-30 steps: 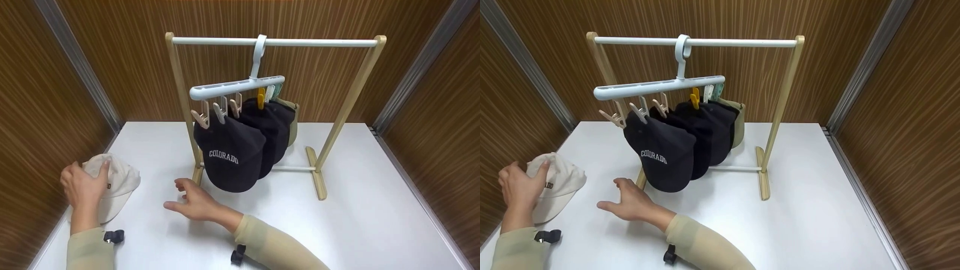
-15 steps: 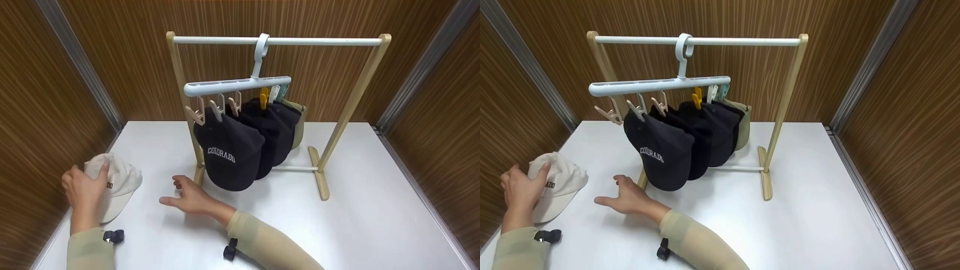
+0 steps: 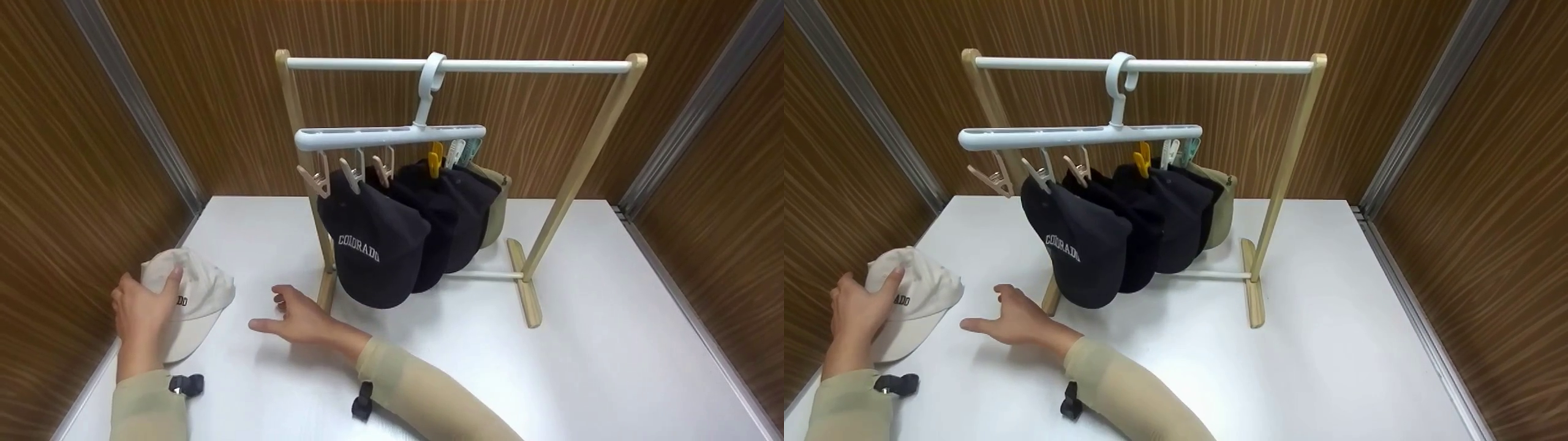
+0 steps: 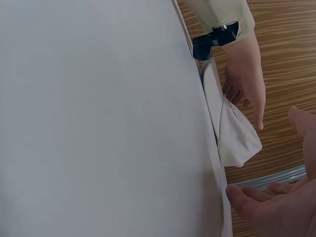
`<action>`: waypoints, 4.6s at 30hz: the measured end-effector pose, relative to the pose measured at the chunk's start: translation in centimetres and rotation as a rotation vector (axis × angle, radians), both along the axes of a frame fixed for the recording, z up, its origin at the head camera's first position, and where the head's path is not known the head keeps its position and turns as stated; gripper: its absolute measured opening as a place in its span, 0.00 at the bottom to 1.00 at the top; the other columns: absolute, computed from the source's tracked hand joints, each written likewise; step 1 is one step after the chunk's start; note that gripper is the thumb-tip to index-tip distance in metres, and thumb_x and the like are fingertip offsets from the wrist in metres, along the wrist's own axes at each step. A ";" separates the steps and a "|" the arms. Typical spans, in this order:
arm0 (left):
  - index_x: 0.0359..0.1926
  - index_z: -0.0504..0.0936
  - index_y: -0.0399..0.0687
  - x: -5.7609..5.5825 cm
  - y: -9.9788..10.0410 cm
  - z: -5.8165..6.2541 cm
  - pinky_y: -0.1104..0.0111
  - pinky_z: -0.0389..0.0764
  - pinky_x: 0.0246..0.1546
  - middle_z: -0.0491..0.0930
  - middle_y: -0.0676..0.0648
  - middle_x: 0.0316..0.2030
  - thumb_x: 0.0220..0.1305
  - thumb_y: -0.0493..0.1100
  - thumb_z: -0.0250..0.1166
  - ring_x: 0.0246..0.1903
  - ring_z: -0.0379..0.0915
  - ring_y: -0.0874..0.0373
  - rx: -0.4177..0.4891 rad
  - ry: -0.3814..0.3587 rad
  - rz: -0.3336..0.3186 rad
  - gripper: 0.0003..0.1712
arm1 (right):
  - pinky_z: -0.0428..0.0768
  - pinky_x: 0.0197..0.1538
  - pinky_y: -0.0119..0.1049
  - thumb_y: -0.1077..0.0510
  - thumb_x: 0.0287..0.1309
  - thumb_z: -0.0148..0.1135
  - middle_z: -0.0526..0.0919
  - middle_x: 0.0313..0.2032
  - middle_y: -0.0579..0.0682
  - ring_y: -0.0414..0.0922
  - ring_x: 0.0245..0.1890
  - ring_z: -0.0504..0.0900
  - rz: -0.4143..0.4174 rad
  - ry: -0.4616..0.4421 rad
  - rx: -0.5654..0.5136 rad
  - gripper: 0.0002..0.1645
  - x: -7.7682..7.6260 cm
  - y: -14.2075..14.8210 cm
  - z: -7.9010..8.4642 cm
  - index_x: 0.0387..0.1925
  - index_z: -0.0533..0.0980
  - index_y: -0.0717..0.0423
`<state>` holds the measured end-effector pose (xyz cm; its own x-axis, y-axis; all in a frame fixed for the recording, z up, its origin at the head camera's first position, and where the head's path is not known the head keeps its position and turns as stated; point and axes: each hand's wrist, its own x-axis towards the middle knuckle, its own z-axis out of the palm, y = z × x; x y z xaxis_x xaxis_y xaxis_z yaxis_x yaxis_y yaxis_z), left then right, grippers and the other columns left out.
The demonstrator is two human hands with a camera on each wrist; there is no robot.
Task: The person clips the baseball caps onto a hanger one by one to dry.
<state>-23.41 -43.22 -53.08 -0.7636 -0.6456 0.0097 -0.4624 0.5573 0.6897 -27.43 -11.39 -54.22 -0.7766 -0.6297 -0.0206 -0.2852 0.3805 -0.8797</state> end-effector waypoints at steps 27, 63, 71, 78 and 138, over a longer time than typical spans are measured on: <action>0.83 0.44 0.19 3.9 2.4 -1.1 0.29 0.58 0.74 0.56 0.13 0.75 0.78 0.73 0.58 0.75 0.54 0.16 0.006 -0.026 -0.006 0.66 | 0.73 0.72 0.31 0.35 0.68 0.76 0.81 0.71 0.52 0.39 0.71 0.78 0.098 -0.052 0.084 0.56 -0.3 -1.2 0.1 0.84 0.61 0.55; 0.82 0.41 0.17 4.5 5.9 0.9 0.27 0.57 0.74 0.51 0.11 0.76 0.80 0.64 0.63 0.76 0.51 0.15 -0.053 -0.118 -0.256 0.63 | 0.76 0.69 0.32 0.38 0.69 0.77 0.81 0.70 0.58 0.44 0.70 0.80 0.106 -0.036 0.030 0.55 -0.7 0.0 -0.3 0.83 0.63 0.59; 0.82 0.30 0.17 4.2 6.4 1.8 0.26 0.60 0.72 0.45 0.08 0.76 0.81 0.68 0.59 0.74 0.51 0.11 -0.049 -0.230 -0.308 0.68 | 0.77 0.68 0.32 0.37 0.69 0.76 0.80 0.71 0.58 0.45 0.70 0.80 0.102 -0.006 0.033 0.56 -1.1 0.0 -0.5 0.83 0.63 0.60; 0.80 0.38 0.11 4.0 7.0 2.3 0.26 0.66 0.69 0.53 0.06 0.72 0.82 0.68 0.58 0.70 0.59 0.11 -0.051 -0.243 -0.385 0.66 | 0.77 0.68 0.34 0.36 0.68 0.76 0.78 0.72 0.57 0.46 0.70 0.80 0.077 0.003 0.021 0.57 -1.6 0.3 -0.8 0.83 0.63 0.60; 0.77 0.59 0.17 2.4 11.9 3.3 0.37 0.79 0.62 0.77 0.21 0.64 0.83 0.55 0.65 0.61 0.78 0.32 0.034 -0.140 -0.602 0.47 | 0.79 0.46 0.32 0.50 0.66 0.78 0.83 0.35 0.40 0.38 0.37 0.78 -0.040 0.137 0.024 0.15 -1.9 1.1 -0.3 0.47 0.84 0.53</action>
